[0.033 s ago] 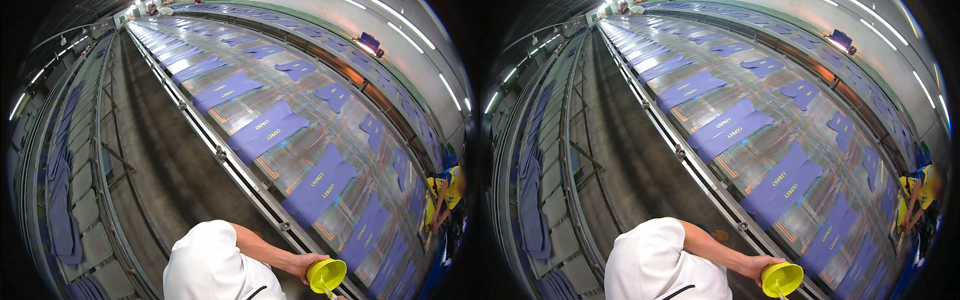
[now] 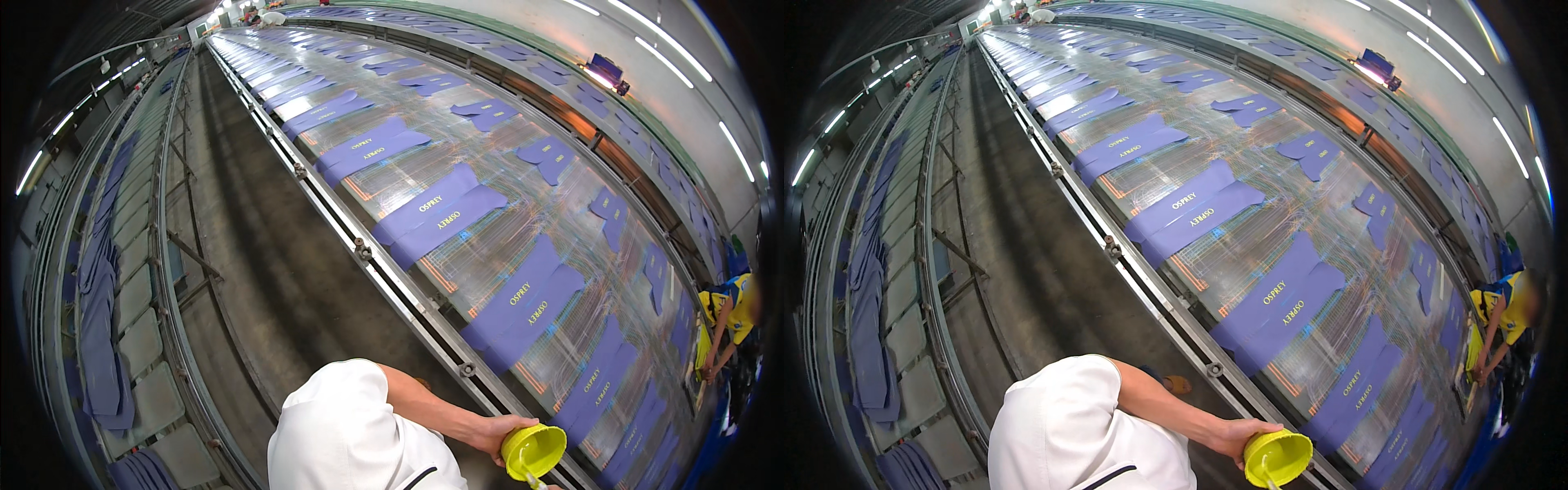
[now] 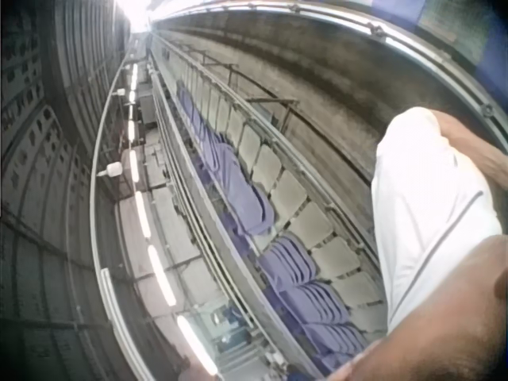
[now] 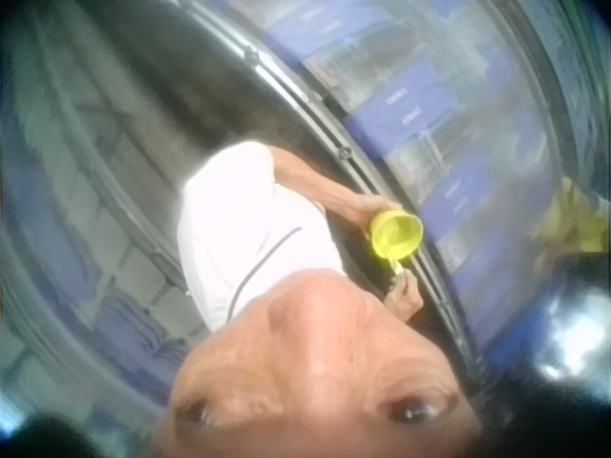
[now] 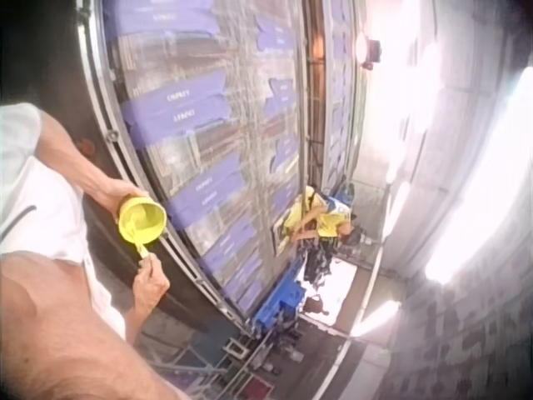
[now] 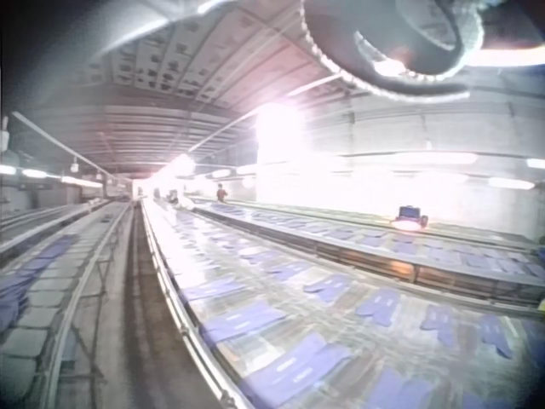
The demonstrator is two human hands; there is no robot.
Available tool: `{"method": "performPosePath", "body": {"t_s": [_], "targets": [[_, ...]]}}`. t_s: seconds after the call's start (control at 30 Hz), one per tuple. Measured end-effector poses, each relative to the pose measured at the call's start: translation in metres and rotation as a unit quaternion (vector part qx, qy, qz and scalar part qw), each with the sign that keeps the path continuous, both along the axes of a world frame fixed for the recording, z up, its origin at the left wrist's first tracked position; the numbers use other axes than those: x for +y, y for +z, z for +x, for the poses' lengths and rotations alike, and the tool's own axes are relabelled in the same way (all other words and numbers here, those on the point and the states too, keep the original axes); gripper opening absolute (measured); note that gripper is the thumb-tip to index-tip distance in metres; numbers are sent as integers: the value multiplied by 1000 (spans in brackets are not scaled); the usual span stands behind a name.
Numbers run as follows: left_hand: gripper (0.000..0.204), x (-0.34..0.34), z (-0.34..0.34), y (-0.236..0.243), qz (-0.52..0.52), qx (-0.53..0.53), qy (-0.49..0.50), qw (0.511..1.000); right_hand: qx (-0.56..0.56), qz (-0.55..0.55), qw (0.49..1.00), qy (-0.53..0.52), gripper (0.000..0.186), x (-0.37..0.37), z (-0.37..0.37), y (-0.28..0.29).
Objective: The person prepares a yellow ink mixture in a small bowl, adds a liquid from a bottle, and stirs it. They then walk along a conveyor line carrying the bowl and hand it to a coworker who is screen printing purple shirts. The person observes the coworker applying ink to the screen.
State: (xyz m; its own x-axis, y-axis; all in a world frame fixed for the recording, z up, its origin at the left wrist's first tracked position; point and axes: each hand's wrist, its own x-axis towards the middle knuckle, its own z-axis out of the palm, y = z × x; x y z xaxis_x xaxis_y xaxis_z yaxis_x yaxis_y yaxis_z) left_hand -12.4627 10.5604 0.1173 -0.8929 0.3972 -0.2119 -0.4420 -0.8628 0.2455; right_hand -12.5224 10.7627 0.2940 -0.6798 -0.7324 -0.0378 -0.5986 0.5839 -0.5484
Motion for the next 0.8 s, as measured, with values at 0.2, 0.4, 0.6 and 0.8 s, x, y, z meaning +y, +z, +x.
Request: {"method": "performPosePath", "body": {"t_s": [0.2,0.4,0.6,0.8], "targets": [[51,4,5,5,12,3,-16,1000,62,-89,992,-61,14,-11,17,-29],[51,8,-3,4,4,-23,-23,999,286,-43,956,51,16,-11,6,-7],[52,10,1,7,-16,-32,11,999,-75,-24,993,-88,17,3,19,-3],[53,14,9,14,-27,-27,-6,999,208,-96,972,-49,14,-18,41,-24]]}}
